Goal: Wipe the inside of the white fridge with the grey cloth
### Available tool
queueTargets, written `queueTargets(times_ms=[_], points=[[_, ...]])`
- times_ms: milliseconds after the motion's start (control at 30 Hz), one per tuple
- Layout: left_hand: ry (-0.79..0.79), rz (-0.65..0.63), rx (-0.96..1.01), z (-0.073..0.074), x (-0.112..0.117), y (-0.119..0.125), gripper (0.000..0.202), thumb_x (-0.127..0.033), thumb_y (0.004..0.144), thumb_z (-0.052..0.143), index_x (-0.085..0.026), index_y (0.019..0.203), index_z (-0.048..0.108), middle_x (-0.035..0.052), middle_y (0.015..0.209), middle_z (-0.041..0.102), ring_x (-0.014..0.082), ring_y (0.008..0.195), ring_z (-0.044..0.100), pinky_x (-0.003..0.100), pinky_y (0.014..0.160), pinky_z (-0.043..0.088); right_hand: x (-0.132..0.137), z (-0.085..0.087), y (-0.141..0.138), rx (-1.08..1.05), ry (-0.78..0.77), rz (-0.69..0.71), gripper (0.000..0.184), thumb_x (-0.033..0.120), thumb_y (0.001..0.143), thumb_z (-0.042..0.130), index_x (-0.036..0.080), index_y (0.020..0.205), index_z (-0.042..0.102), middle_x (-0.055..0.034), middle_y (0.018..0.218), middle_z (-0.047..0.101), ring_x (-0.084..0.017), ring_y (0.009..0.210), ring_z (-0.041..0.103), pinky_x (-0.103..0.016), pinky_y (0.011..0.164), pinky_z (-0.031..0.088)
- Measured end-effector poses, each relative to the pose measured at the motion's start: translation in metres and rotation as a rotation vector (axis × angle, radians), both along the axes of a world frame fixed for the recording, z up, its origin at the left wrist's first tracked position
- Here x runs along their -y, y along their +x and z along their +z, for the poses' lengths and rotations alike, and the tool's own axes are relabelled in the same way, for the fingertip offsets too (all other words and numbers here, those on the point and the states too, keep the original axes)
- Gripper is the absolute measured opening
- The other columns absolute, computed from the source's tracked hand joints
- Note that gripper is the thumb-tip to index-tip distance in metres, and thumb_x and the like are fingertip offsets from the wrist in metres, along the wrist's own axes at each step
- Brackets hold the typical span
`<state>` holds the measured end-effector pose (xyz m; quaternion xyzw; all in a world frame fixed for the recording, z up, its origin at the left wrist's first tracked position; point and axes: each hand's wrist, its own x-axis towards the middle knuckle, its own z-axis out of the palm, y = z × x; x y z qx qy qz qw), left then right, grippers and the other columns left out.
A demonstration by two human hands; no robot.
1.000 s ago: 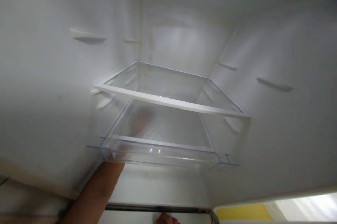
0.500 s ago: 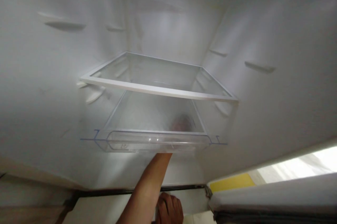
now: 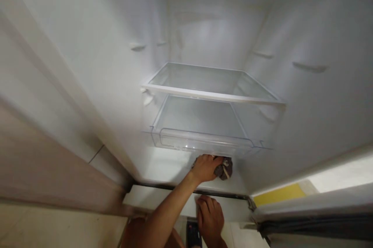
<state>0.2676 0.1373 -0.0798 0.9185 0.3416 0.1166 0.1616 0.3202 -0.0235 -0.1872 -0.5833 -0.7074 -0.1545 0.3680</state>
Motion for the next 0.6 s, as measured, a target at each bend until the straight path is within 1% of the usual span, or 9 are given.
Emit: queueTargets(times_ms=[67,167,233,300,367,467,533,600], points=[[0.001,0.162,-0.053,0.001,-0.002,-0.025,0.052,-0.024,0.088,0.061,-0.031,0.139,0.058,0.0105,0.124,0.070,0.0295,0.112,0.066,0.040,0.092,0.055,0.000,-0.004,0.003,-0.004,-0.003,0.021,0.020,0.013,0.097,0.047,0.023,0.098,0.064,-0.0043,0.095,0.071,-0.020,0.082,0.057,-0.035,0.076,0.040],[0.000,0.444,-0.091,0.001,-0.017,-0.066,0.044,-0.013,0.090,0.051,-0.022,0.130,0.066,0.0164,0.120,0.071,0.0316,0.115,0.066,0.043,0.096,0.054,0.000,-0.009,0.004,-0.026,-0.011,0.032,0.018,0.016,0.098,0.048,0.024,0.096,0.064,-0.0043,0.094,0.072,-0.021,0.084,0.058,-0.036,0.080,0.041],[-0.014,0.618,-0.103,0.001,-0.032,-0.092,0.038,-0.012,0.091,0.049,-0.014,0.124,0.070,0.0214,0.118,0.071,0.0352,0.118,0.065,0.048,0.100,0.052,0.001,-0.008,0.003,-0.041,-0.011,0.034,0.017,0.018,0.099,0.048,0.024,0.095,0.064,-0.0042,0.093,0.071,-0.021,0.084,0.058,-0.036,0.080,0.041],[-0.051,0.751,-0.100,0.000,-0.045,-0.114,0.031,-0.014,0.094,0.051,-0.008,0.115,0.073,0.0252,0.111,0.072,0.0374,0.117,0.065,0.054,0.101,0.050,0.000,-0.007,0.002,-0.054,-0.010,0.037,0.017,0.017,0.099,0.048,0.024,0.096,0.063,-0.0041,0.093,0.071,-0.021,0.085,0.058,-0.036,0.081,0.041],[-0.107,0.830,-0.069,-0.002,-0.054,-0.129,0.025,-0.021,0.097,0.056,-0.007,0.109,0.073,0.0217,0.107,0.073,0.0336,0.114,0.067,0.055,0.102,0.050,-0.001,-0.006,0.003,-0.067,-0.010,0.049,0.016,0.017,0.099,0.048,0.024,0.097,0.063,-0.0041,0.093,0.071,-0.022,0.086,0.058,-0.036,0.081,0.040],[-0.198,0.898,0.049,-0.007,-0.060,-0.137,0.026,-0.033,0.096,0.065,-0.012,0.110,0.070,0.0119,0.115,0.072,0.0259,0.115,0.066,0.053,0.105,0.051,-0.003,-0.008,0.006,-0.069,-0.005,0.077,0.016,0.017,0.099,0.049,0.024,0.098,0.063,-0.0043,0.094,0.071,-0.022,0.086,0.058,-0.036,0.082,0.040],[-0.265,0.939,0.179,-0.009,-0.061,-0.138,0.028,-0.036,0.095,0.066,-0.014,0.113,0.068,0.0096,0.120,0.069,0.0242,0.115,0.065,0.050,0.103,0.053,-0.004,-0.012,0.008,-0.044,0.015,0.107,0.015,0.016,0.097,0.051,0.024,0.098,0.064,-0.0042,0.095,0.071,-0.022,0.086,0.059,-0.036,0.081,0.039],[-0.344,0.974,0.352,-0.010,-0.062,-0.138,0.031,-0.038,0.096,0.066,-0.015,0.117,0.066,0.0092,0.122,0.068,0.0231,0.111,0.066,0.047,0.097,0.056,-0.004,-0.017,0.009,-0.025,0.033,0.117,0.014,0.016,0.096,0.053,0.025,0.099,0.064,-0.0043,0.097,0.072,-0.022,0.085,0.060,-0.036,0.080,0.040]])
